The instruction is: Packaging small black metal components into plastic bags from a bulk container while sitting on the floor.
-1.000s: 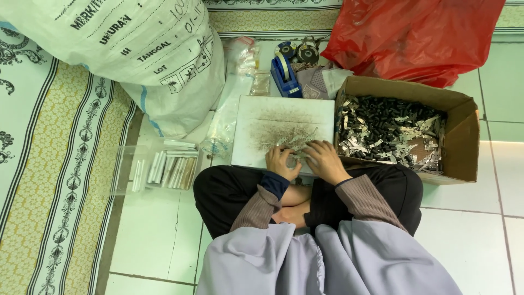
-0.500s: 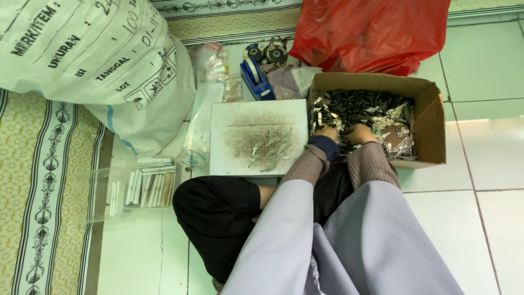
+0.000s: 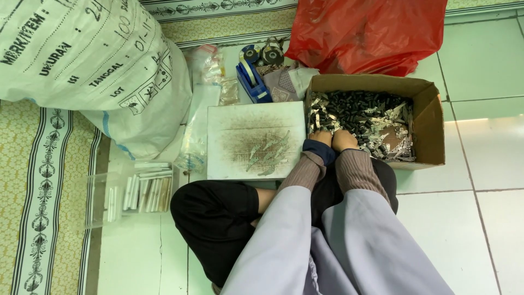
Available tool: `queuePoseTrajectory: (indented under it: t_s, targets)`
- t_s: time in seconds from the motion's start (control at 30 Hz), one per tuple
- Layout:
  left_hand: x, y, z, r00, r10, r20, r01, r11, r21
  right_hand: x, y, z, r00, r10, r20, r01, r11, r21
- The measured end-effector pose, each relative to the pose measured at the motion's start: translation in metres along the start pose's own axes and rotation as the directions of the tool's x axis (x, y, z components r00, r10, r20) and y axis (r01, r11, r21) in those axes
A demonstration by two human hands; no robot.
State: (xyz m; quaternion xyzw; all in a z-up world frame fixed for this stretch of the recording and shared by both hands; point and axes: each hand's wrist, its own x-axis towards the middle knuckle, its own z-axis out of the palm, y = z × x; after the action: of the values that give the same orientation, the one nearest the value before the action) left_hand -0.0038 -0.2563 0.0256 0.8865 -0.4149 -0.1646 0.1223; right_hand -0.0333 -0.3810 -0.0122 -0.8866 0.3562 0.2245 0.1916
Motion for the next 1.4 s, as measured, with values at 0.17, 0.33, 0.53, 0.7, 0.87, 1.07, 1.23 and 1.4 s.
queuePoseTrajectory:
  t_s: [0.17,0.33,0.53,0.7,0.87,1.07,1.23,1.4]
  targets:
    - [0.033,-0.013,0.045,0.985,0.008,-0.171,-0.021,0.997,-0.075,-0.032,-0.001,-0.021,0.982,-0.017,-0.19,0.051,0.982,0.18]
    - [0.064,-0.02,0.093,0.944,-0.009,-0.33,-0.034,0.992,-0.124,-0.005,0.026,-0.006,0.911,-0.024,-0.413,0.127,0.966,0.224]
    - [0.064,-0.019,0.093,0.782,0.015,-0.623,-0.147,0.976,-0.161,-0.092,0.003,-0.063,0.847,-0.043,-0.53,0.323,0.833,0.449]
    - [0.054,-0.013,0.072,0.677,0.054,-0.734,-0.307,0.927,-0.215,-0.105,0.005,-0.075,0.813,-0.1,-0.574,0.45,0.733,0.509]
    - [0.04,-0.012,0.047,0.652,-0.032,-0.757,-0.379,0.851,-0.362,-0.112,-0.002,-0.078,0.794,-0.135,-0.593,0.537,0.615,0.578]
    - [0.001,-0.047,0.013,0.815,-0.197,-0.545,-0.355,0.574,-0.738,-0.117,-0.012,-0.072,0.846,-0.182,-0.501,0.532,0.336,0.777]
    - [-0.083,-0.107,-0.023,0.922,-0.19,-0.337,-0.182,0.555,-0.811,-0.123,-0.052,-0.042,0.824,-0.351,-0.445,0.555,0.339,0.76]
    - [-0.178,-0.155,-0.043,0.914,-0.169,-0.369,-0.094,0.797,-0.596,-0.152,-0.104,0.0,0.685,-0.612,-0.395,0.726,0.532,0.435]
